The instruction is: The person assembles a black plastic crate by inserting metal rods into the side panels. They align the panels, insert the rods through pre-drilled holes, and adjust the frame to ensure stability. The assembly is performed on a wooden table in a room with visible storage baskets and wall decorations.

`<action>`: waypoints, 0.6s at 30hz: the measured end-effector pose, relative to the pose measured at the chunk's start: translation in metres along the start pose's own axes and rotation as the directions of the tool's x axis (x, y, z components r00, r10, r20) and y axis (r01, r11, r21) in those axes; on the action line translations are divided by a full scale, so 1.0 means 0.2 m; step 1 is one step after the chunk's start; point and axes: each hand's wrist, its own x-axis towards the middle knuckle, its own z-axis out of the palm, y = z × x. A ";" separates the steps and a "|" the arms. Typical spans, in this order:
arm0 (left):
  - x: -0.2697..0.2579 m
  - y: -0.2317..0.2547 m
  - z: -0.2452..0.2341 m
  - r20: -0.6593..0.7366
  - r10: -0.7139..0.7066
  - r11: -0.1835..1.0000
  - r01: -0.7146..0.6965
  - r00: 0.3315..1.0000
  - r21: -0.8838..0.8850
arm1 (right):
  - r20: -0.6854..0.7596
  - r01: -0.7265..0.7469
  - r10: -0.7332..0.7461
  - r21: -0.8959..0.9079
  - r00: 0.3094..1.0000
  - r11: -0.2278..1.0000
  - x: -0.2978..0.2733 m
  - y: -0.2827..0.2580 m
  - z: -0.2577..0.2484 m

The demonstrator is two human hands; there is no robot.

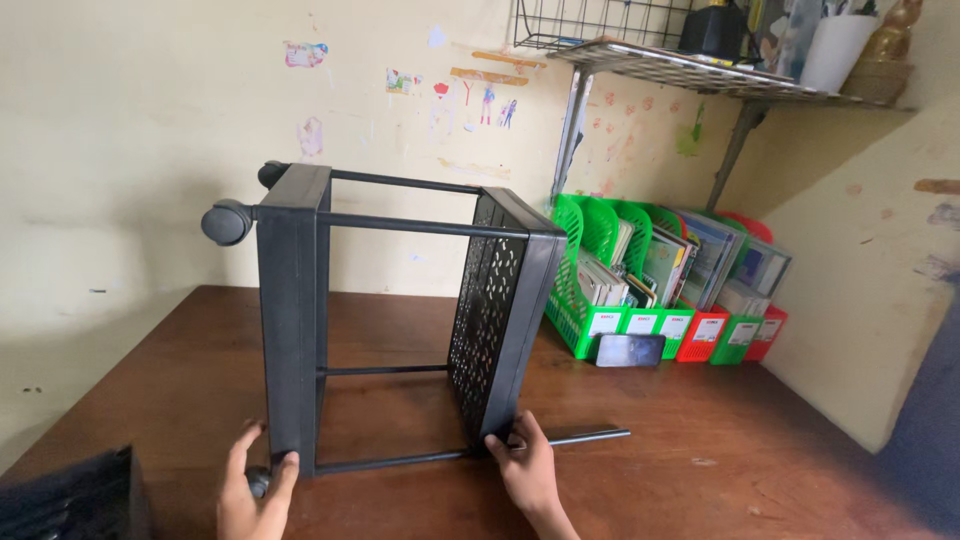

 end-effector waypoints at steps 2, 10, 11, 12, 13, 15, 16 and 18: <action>0.07 0.12 0.00 0.027 -0.014 0.995 0.017 1.000 -0.101 | 0.048 0.059 -0.067 0.154 0.997 0.986 0.02 -0.11 0.02; 0.44 0.65 -0.01 0.090 -0.018 0.980 0.035 0.996 -0.196 | -0.022 0.010 -0.006 0.175 1.000 0.985 0.27 -0.57 0.03; 0.47 0.71 -0.01 0.081 -0.009 0.975 0.027 0.997 -0.222 | -0.029 -0.016 0.022 0.198 0.999 0.980 0.32 -0.60 0.03; 0.48 0.75 -0.02 0.076 -0.008 0.969 0.026 0.997 -0.246 | -0.050 0.024 -0.013 0.232 0.999 0.973 0.35 -0.62 0.02; 0.49 0.78 -0.02 0.071 -0.007 0.963 0.026 0.997 -0.269 | -0.072 0.064 -0.047 0.264 0.996 0.962 0.39 -0.62 0.02; 0.54 0.84 -0.02 0.080 -0.005 0.970 0.024 0.997 -0.243 | -0.103 0.151 -0.125 0.313 0.987 0.938 0.45 -0.62 0.02; 0.54 0.86 -0.03 0.082 -0.015 0.974 0.033 0.997 -0.223 | -0.103 0.187 -0.162 0.334 0.981 0.924 0.47 -0.62 0.03; 0.57 0.89 -0.04 0.087 0.023 0.965 0.001 0.996 -0.261 | -0.098 0.232 -0.211 0.349 0.973 0.908 0.49 -0.63 0.04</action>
